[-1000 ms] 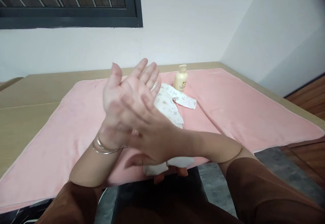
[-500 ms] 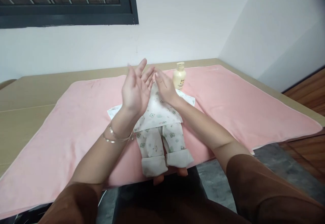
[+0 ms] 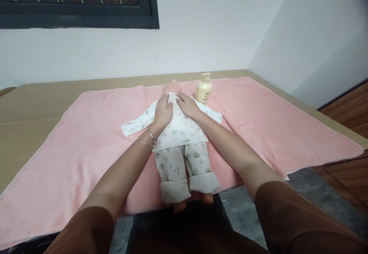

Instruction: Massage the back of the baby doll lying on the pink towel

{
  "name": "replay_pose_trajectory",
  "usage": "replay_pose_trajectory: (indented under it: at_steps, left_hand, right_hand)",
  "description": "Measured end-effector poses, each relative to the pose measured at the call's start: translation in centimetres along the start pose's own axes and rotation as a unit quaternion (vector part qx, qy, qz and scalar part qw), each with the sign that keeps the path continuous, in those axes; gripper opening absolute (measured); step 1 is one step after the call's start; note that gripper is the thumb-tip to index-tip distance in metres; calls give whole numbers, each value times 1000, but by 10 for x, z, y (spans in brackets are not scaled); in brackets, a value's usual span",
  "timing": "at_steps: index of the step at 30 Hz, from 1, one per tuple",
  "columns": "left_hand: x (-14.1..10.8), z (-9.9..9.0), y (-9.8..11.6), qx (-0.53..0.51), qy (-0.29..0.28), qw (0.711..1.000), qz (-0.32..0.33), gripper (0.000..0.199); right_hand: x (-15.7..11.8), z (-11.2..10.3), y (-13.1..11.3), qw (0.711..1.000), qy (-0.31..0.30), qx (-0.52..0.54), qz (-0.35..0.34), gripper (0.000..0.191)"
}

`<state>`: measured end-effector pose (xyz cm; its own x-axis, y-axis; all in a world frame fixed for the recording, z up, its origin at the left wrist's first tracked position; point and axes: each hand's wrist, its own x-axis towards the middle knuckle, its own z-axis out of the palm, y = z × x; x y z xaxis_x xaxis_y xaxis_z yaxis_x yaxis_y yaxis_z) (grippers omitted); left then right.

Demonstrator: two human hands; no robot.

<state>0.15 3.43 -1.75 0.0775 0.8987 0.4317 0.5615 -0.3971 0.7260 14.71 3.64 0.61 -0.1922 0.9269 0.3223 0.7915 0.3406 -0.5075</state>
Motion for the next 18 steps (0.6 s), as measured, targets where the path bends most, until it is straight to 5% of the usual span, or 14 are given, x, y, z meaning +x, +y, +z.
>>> replay_pose_trajectory:
  at_steps: [5, 8, 12, 18]
  left_hand:
    - [4, 1, -11, 81, -7, 996, -32, 41]
    - [3, 0, -12, 85, -14, 996, -28, 44]
    - [-5, 2, -5, 115, -12, 993, -15, 48]
    - [-4, 3, -8, 83, -44, 996, 0, 54]
  right_hand:
    - [-14, 7, -17, 994, -21, -92, 64, 57]
    - [-23, 10, -32, 992, -38, -114, 40, 62]
    - [-15, 3, -19, 995, -72, -48, -39, 56]
    - [-12, 3, -9, 996, -38, -64, 40, 60]
